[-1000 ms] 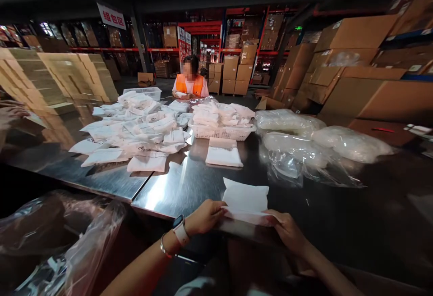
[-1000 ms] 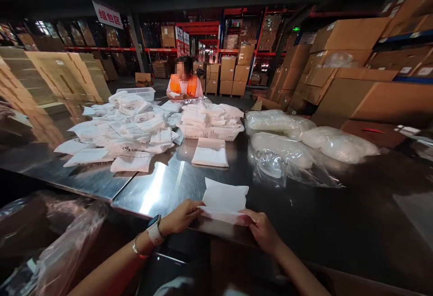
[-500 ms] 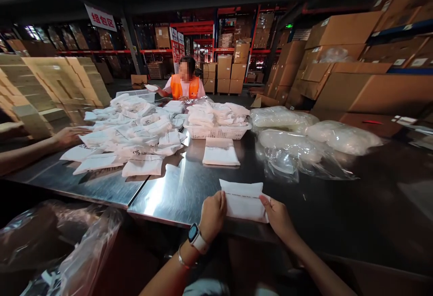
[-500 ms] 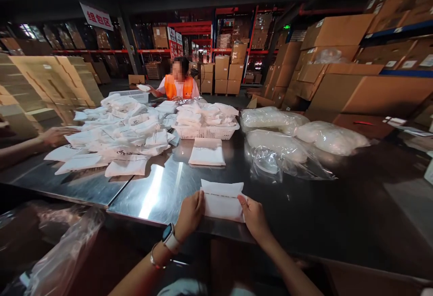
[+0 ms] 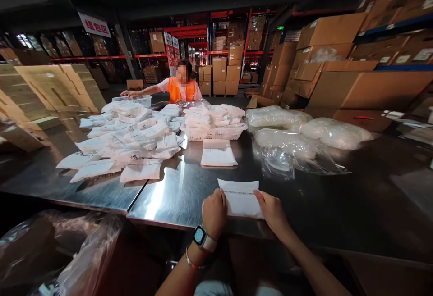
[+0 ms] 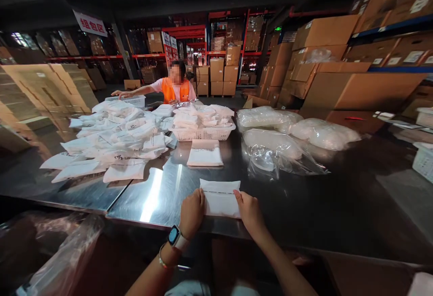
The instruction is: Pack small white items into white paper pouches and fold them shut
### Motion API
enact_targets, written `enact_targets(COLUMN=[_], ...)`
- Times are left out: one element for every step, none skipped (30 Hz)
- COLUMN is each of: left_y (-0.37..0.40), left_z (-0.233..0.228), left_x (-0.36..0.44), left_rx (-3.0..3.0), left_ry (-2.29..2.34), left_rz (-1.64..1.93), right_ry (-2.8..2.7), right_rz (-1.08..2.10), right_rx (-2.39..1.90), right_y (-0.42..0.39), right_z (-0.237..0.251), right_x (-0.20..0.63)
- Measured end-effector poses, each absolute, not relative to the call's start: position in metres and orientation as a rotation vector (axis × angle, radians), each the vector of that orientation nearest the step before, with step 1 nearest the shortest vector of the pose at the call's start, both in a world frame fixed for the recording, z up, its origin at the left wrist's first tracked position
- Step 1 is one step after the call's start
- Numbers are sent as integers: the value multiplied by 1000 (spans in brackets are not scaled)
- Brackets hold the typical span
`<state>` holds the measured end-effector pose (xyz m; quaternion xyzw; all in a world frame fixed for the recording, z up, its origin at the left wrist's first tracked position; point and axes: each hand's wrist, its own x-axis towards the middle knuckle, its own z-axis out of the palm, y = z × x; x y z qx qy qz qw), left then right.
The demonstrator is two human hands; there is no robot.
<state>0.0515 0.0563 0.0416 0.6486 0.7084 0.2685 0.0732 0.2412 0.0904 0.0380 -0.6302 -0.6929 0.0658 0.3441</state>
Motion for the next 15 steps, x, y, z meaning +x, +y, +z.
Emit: enact_targets(left_y=[56, 56, 56, 56, 56, 56, 56, 57, 56, 56, 55, 54, 53, 52, 51], left_z=[43, 44, 45, 46, 47, 49, 50, 52, 55, 58, 61, 65, 67, 69, 69], left_x=[53, 54, 55, 56, 57, 57, 58, 57, 56, 55, 53, 52, 50, 50, 51], left_rx=[1944, 1942, 1940, 1937, 1933, 1931, 1926, 1917, 1900, 1876, 1847, 1811, 1785, 1792, 1854], left_ry=[2149, 2167, 2184, 2199, 2214, 2224, 2239, 2256, 2281, 2309, 2342, 2378, 2414, 2443, 2451], left_rz=[779, 752, 730, 718, 709, 705, 703, 693, 676, 657, 639, 625, 621, 640, 685], right_ry=[-1805, -1811, -1820, -1831, -1842, -1851, -1858, -1863, -1865, -1867, -1868, -1869, -1869, -1870, -1870], right_rz=[160, 150, 142, 136, 131, 124, 117, 109, 101, 94, 88, 84, 79, 76, 73], right_rx=[-1646, -1657, -1668, -1679, -1690, -1704, -1718, -1733, -1749, -1763, -1775, -1787, -1796, -1805, -1813], right_y=[91, 92, 94, 95, 95, 96, 96, 96, 96, 96, 96, 95, 95, 94, 94], right_z=[37, 36, 35, 34, 33, 32, 32, 31, 31, 32, 32, 33, 33, 34, 34], right_x=[241, 241, 241, 241, 240, 240, 239, 238, 237, 236, 235, 234, 232, 231, 230])
